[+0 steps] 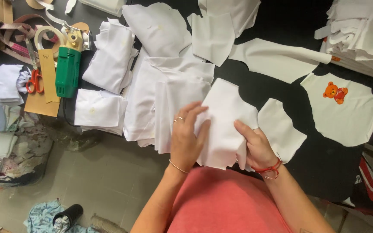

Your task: Sort and stack white fabric garment pieces on a table

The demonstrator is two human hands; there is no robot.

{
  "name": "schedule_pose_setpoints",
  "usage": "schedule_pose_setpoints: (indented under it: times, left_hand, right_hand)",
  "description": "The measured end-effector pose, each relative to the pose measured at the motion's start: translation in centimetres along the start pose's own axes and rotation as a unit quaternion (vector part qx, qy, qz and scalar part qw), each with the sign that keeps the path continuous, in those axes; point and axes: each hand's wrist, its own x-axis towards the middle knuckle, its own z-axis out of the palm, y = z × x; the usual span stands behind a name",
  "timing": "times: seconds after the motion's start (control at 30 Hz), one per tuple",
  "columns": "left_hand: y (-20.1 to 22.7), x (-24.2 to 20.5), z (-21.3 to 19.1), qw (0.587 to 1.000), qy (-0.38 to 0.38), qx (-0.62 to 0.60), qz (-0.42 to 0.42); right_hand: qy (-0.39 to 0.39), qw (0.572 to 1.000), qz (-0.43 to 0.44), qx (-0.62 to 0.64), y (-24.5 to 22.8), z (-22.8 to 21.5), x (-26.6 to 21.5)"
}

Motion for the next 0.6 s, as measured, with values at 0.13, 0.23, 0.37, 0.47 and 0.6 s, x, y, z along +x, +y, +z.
schedule_pose_setpoints:
  times: [0.13, 0.23, 0.37, 0.47, 0.6]
  left_hand:
    - [0.8, -1.8, 0.7, 0.998, -0.048, -0.025, 0.032]
    - [1.4, -2.6, 1.7, 0.997, -0.041, 0.032, 0.06]
    - [1.8, -2.2, 1.4, 0.999, -0.012, 0.008, -0.034]
    - [1.1, -2.2, 1.2, 0.973, -0.052, -0.12, -0.19]
    - [0.3, -1.5, 0.7, 0.887, -0.101, -0.262, -0.366]
  right_hand:
    - [0.159, 0.982, 0.037, -0.091, -0.4, 0.9, 0.7]
    - [0.173, 0.982, 0.003, -0.074, -2.3, 4.1, 1.1]
    - [0.11, 0.987, -0.006, -0.117, -3.2, 5.9, 0.7]
    - [0.115, 0.979, 0.027, -0.165, -3.0, 6.1, 0.5]
    - [0.125, 0.962, 0.068, -0.233, -4.0, 8.0, 0.3]
